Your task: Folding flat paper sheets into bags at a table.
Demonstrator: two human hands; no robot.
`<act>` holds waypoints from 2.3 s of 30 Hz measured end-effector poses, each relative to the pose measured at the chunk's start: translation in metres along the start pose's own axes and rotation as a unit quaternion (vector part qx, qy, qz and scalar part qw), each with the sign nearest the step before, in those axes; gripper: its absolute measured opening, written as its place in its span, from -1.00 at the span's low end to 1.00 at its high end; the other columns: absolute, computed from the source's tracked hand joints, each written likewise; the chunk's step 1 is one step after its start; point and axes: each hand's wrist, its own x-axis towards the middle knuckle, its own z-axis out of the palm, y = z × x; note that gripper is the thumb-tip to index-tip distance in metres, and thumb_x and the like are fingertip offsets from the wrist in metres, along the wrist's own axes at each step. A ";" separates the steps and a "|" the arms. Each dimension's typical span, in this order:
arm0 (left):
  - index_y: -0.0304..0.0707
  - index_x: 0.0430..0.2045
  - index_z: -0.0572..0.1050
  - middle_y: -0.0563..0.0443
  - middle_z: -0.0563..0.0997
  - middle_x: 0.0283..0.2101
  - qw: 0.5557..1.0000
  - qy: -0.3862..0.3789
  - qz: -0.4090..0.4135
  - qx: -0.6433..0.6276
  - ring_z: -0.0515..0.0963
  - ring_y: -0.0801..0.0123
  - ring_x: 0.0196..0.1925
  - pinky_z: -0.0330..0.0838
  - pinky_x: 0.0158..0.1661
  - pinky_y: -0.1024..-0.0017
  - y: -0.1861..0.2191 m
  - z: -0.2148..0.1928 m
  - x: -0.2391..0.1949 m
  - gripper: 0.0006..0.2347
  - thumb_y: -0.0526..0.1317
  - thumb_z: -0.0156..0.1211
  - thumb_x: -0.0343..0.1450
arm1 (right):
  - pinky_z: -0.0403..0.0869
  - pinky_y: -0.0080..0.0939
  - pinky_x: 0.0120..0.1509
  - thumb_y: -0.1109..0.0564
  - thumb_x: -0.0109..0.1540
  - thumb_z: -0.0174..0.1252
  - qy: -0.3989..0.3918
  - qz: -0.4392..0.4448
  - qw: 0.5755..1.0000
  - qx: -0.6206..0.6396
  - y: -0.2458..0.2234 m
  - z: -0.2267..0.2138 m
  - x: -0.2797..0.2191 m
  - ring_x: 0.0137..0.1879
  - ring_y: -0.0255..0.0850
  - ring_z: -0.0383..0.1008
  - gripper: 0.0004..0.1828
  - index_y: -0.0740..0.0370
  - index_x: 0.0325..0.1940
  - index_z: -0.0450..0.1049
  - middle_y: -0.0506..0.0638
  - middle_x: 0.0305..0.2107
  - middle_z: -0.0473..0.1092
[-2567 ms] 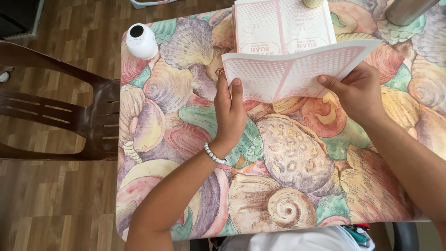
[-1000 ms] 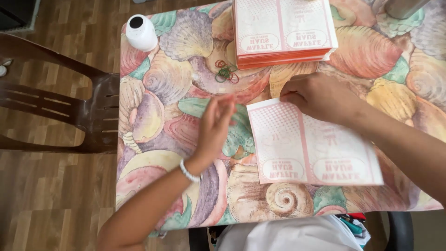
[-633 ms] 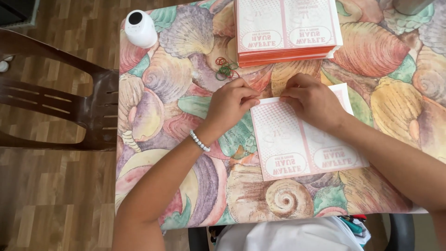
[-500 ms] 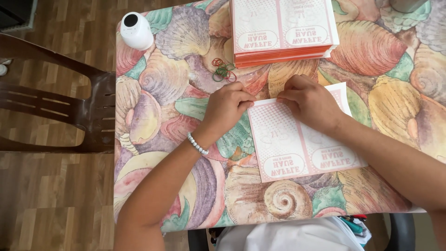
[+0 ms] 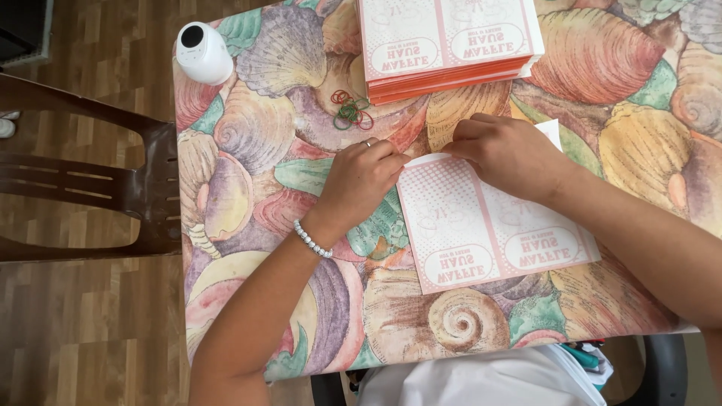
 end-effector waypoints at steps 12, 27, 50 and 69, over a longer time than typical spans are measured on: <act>-0.26 -0.28 0.62 0.08 0.48 -0.45 0.984 0.004 0.144 0.109 0.53 0.34 -0.34 0.44 -0.32 0.37 0.010 -0.009 0.009 -0.91 -0.38 0.18 0.45 | 0.52 -0.24 -0.08 0.16 0.32 0.14 -0.059 -0.091 0.991 -0.073 -0.005 -0.018 0.002 -0.19 -0.20 0.49 -0.89 0.13 -0.24 0.58 -0.10 -0.43 0.43; -0.29 -0.50 0.62 0.12 0.46 -0.41 0.977 -0.034 0.157 0.138 0.50 0.32 -0.29 0.40 -0.27 0.34 0.021 -0.013 0.012 -0.88 -0.43 0.17 0.40 | 0.49 -0.27 -0.08 0.12 0.29 0.18 -0.095 -0.125 0.975 -0.158 -0.014 -0.019 0.003 -0.26 -0.28 0.39 -0.93 0.06 -0.27 0.56 -0.17 -0.48 0.36; -0.28 -0.56 0.64 0.08 0.56 -0.39 0.978 -0.073 0.129 0.148 0.54 0.31 -0.34 0.40 -0.28 0.30 0.029 -0.024 0.019 -0.89 -0.41 0.25 0.39 | 0.51 -0.29 -0.10 0.11 0.28 0.17 -0.076 -0.110 0.971 -0.199 -0.031 -0.029 0.005 -0.25 -0.26 0.46 -0.83 -0.05 -0.06 0.57 -0.14 -0.47 0.44; -0.52 0.02 0.45 -0.15 0.46 -0.18 0.979 -0.026 0.035 0.199 0.51 0.21 -0.20 0.47 -0.17 0.36 0.070 0.010 0.001 -0.70 -0.41 -0.02 0.40 | 0.48 -0.30 -0.07 0.21 0.30 0.11 -0.081 -0.117 0.974 -0.178 -0.015 -0.016 -0.005 -0.21 -0.27 0.41 -0.90 0.09 -0.25 0.52 -0.16 -0.39 0.39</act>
